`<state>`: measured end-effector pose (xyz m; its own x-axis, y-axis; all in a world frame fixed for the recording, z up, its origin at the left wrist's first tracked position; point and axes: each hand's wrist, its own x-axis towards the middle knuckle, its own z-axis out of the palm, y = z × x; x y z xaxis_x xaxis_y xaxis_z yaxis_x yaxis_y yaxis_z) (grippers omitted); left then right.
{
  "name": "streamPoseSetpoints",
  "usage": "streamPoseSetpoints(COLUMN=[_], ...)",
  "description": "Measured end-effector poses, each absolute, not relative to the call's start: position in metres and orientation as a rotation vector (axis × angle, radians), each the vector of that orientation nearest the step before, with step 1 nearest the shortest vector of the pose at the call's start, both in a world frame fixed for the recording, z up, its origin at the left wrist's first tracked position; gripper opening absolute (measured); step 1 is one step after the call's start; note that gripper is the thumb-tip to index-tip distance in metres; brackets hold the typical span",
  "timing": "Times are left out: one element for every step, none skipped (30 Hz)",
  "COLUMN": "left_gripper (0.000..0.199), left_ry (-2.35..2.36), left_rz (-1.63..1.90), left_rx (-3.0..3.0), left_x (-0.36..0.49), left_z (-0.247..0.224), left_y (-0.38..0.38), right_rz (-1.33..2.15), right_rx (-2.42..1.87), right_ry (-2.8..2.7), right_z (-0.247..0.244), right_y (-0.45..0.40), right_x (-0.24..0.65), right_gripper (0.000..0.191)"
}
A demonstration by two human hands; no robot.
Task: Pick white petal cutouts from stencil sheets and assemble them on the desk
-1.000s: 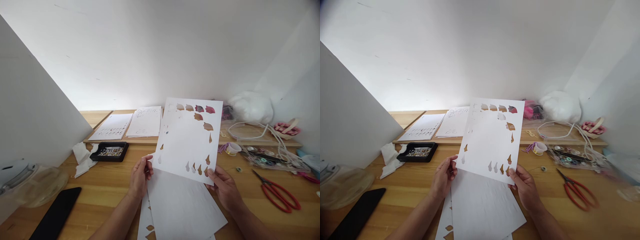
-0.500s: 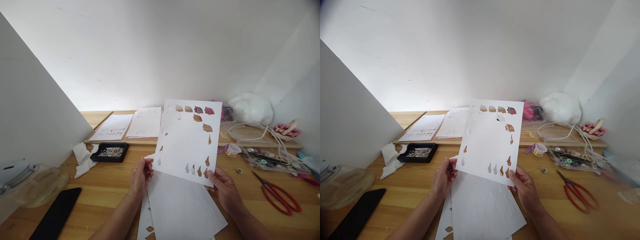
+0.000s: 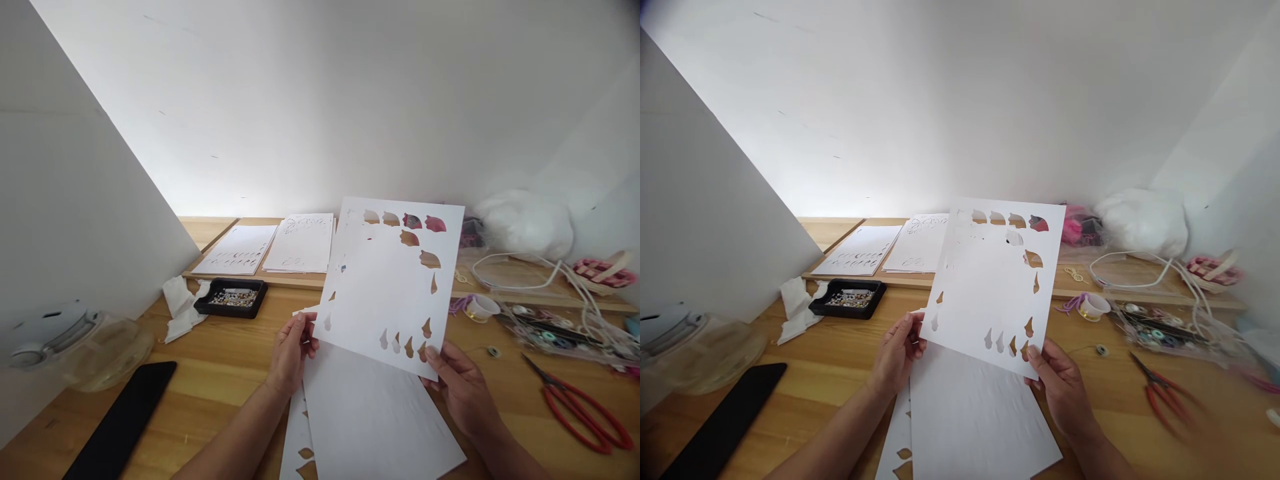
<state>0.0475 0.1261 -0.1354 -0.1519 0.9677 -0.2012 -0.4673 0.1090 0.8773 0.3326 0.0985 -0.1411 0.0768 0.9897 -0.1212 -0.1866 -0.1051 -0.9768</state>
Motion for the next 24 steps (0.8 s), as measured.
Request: streamPoseSetpoints(left_gripper=[0.047, 0.046, 0.045, 0.043, 0.04, 0.038, 0.036, 0.035, 0.034, 0.034, 0.034, 0.035, 0.035, 0.036, 0.036, 0.037, 0.037, 0.037, 0.037, 0.036, 0.036, 0.036, 0.036, 0.036], left_ry=[1.045, 1.034, 1.025, 1.021, 1.02, 1.022, 1.025, 1.028, 1.031, 1.033, 1.035, 1.037, 1.04, 1.044, 1.047, 1.05, 1.053, 1.054, 1.055, 1.055, 1.056, 1.058, 1.059, 1.058], left_rz=[1.412, 1.407, 1.401, 1.392, 1.383, 1.376, 1.369, 1.366, 1.364, 1.362, 1.363, 1.362, 1.361, 1.361, 1.358, 1.358, 1.356, 1.355, 1.355, 1.355, 1.354, 1.355, 1.355, 1.354], left_rx=[0.65, 0.663, 0.681, 0.703, 0.729, 0.756, 0.781, 0.802, 0.817, 0.827, 0.83, 0.829, 0.826, 0.821, 0.816, 0.811, 0.807, 0.806, 0.805, 0.803, 0.801, 0.797, 0.793, 0.791], left_x=[0.0478, 0.0481, 0.0484, 0.0487, 0.0489, 0.0491, 0.0493, 0.0494, 0.0495, 0.0495, 0.0496, 0.0496, 0.0496, 0.0495, 0.0495, 0.0495, 0.0495, 0.0495, 0.0496, 0.0496, 0.0496, 0.0496, 0.0496, 0.0496], left_z=[-0.1358, -0.1362, -0.1365, -0.1368, -0.1369, -0.137, -0.137, -0.1369, -0.1367, -0.1366, -0.1365, -0.1364, -0.1365, -0.1367, -0.1369, -0.1372, -0.1376, -0.1379, -0.1383, -0.1386, -0.139, -0.1392, -0.1395, -0.1396], left_y=[0.1261, 0.1259, 0.1257, 0.1254, 0.125, 0.1246, 0.1242, 0.1238, 0.1235, 0.1232, 0.123, 0.1228, 0.1226, 0.1224, 0.1223, 0.1222, 0.1222, 0.1223, 0.1225, 0.1228, 0.1231, 0.1234, 0.1237, 0.1239], right_rz=[1.303, 1.301, 1.301, 1.301, 1.304, 1.305, 1.304, 1.304, 1.303, 1.304, 1.306, 1.309, 1.311, 1.311, 1.309, 1.308, 1.308, 1.306, 1.305, 1.308, 1.309, 1.31, 1.31, 1.31], right_rx=[-1.199, -1.203, -1.204, -1.2, -1.19, -1.179, -1.167, -1.156, -1.147, -1.142, -1.141, -1.14, -1.141, -1.143, -1.144, -1.145, -1.145, -1.146, -1.149, -1.151, -1.154, -1.158, -1.164, -1.167], right_ry=[-0.941, -0.929, -0.92, -0.916, -0.918, -0.924, -0.933, -0.944, -0.953, -0.962, -0.97, -0.976, -0.98, -0.982, -0.983, -0.983, -0.983, -0.98, -0.978, -0.98, -0.984, -0.988, -0.989, -0.99], right_z=[-0.1405, -0.1399, -0.1393, -0.1389, -0.1387, -0.1387, -0.139, -0.1395, -0.1402, -0.1409, -0.1416, -0.1422, -0.1426, -0.143, -0.1432, -0.1433, -0.1433, -0.1433, -0.1433, -0.1433, -0.1432, -0.1432, -0.1432, -0.1432], right_y=[0.0984, 0.0982, 0.098, 0.0978, 0.0976, 0.0974, 0.0974, 0.0974, 0.0975, 0.0977, 0.0979, 0.0981, 0.0982, 0.0983, 0.0984, 0.0984, 0.0984, 0.0985, 0.0986, 0.0986, 0.0987, 0.0987, 0.0986, 0.0984], right_x=[0.3321, 0.3315, 0.3309, 0.3304, 0.3301, 0.33, 0.3301, 0.3304, 0.3308, 0.3312, 0.3316, 0.3319, 0.3321, 0.3321, 0.3321, 0.332, 0.332, 0.3319, 0.3319, 0.3319, 0.332, 0.3321, 0.3323, 0.3324], right_gripper=[0.025, 0.026, 0.027, 0.028, 0.027, 0.026, 0.024, 0.023, 0.022, 0.021, 0.021, 0.021, 0.021, 0.022, 0.022, 0.022, 0.022, 0.023, 0.023, 0.023, 0.023, 0.023, 0.023, 0.023])
